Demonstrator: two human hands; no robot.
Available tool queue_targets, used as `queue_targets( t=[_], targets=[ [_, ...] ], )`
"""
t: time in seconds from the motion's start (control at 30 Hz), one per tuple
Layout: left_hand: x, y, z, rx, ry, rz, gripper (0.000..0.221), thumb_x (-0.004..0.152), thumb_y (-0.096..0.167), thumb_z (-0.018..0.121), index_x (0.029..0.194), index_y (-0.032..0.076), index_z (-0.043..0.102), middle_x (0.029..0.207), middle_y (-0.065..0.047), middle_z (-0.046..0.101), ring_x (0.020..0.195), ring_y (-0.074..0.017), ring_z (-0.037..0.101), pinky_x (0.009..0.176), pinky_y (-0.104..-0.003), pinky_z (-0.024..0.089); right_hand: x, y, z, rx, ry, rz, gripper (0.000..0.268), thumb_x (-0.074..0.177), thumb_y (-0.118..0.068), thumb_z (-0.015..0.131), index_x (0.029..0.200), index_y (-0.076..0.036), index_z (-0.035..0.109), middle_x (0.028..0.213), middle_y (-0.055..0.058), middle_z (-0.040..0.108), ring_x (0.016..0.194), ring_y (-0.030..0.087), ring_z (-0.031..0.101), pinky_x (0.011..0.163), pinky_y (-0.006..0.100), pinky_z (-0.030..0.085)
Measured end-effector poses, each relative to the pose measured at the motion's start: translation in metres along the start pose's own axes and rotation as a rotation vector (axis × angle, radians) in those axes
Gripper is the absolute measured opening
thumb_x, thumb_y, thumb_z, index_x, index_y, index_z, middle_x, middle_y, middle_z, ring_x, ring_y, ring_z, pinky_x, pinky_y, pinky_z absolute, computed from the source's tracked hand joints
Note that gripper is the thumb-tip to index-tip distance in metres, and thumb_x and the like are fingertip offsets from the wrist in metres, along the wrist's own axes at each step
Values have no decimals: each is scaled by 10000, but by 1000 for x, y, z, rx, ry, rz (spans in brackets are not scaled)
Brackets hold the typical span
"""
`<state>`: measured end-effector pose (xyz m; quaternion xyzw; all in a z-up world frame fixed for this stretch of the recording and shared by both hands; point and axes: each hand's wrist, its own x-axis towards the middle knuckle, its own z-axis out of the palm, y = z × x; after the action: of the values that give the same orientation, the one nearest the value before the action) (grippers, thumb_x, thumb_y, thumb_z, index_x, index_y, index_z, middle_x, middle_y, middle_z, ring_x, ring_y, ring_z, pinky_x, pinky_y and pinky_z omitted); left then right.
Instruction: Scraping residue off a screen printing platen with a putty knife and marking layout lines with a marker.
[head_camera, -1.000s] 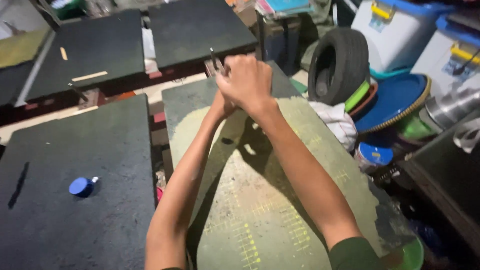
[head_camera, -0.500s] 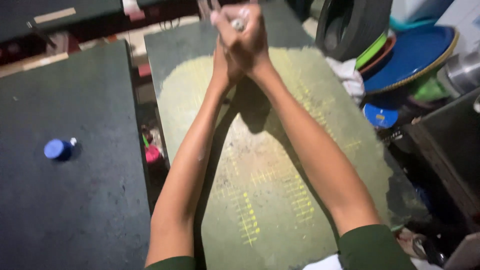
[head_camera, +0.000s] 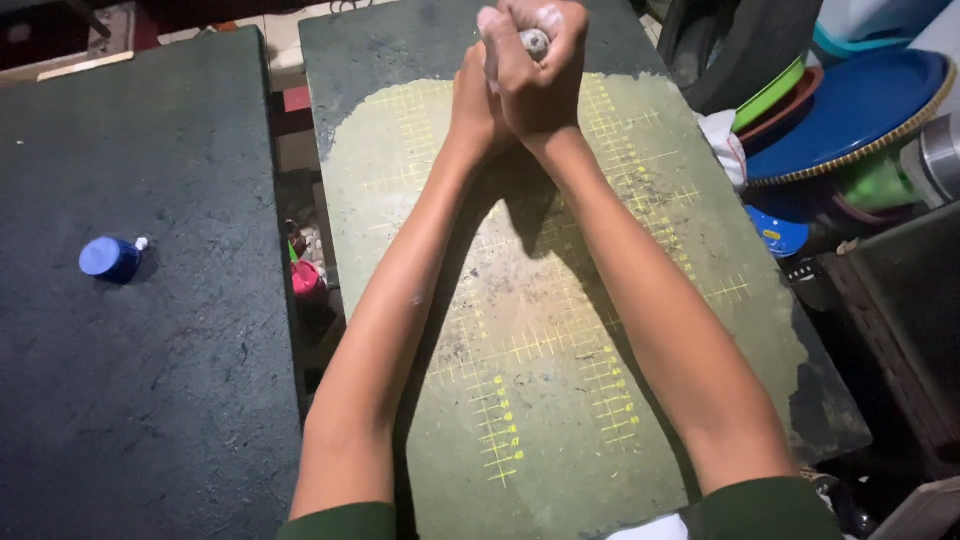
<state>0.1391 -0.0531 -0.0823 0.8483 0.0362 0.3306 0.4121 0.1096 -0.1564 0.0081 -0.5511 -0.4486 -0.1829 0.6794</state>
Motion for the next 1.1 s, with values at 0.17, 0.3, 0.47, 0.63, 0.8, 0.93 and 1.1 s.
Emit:
queue_targets(
  t=[0.17,0.3,0.47,0.63,0.8,0.93,1.1],
  targets=[
    [11,-11,2,-37,-24,-43,187,880,329,555,796,163,570,739,33,570,842,-92,503,606,-430,475,5,1,-4,-77,13,71,428,941,-161,575,550,-143,403,507,-44,428,489,80,385,489,293,308],
    [8,43,-25,33,-96,-78,286,840,386,580,886,104,561,811,-138,653,793,-241,653,612,-515,445,21,-15,-4,127,28,111,422,894,-97,544,492,-84,415,423,20,417,383,120,387,444,276,357],
    [2,29,-26,-42,-104,-9,253,865,373,543,955,136,544,900,-123,684,898,-227,650,647,-490,470,19,-8,1,-17,4,104,405,896,-164,555,521,-124,404,472,-11,407,453,108,377,479,299,326],
    [-5,33,-26,-56,-158,-118,292,837,388,568,981,134,566,927,-137,690,928,-267,652,693,-509,470,11,0,-1,-74,1,59,404,894,-164,561,567,-142,324,532,-26,324,532,103,290,530,321,247],
    [-4,29,-22,-67,-210,-233,358,796,411,606,1018,130,600,968,-158,700,972,-328,654,763,-538,470,7,0,-2,-30,-9,28,440,933,-139,558,528,-109,389,474,-7,393,466,110,362,510,309,323],
    [-3,29,-22,-76,-210,-240,393,776,422,625,1037,128,616,989,-169,704,994,-358,655,798,-552,470,8,3,-3,-18,6,62,425,916,-146,587,548,-132,376,490,-31,402,479,85,343,474,288,284],
    [-4,26,-14,-92,-237,-289,467,734,444,662,1075,124,649,1030,-190,713,1038,-418,657,868,-581,469,1,4,-8,-21,5,78,393,909,-149,558,539,-134,427,486,-15,436,445,101,406,450,285,350]
  ],
)
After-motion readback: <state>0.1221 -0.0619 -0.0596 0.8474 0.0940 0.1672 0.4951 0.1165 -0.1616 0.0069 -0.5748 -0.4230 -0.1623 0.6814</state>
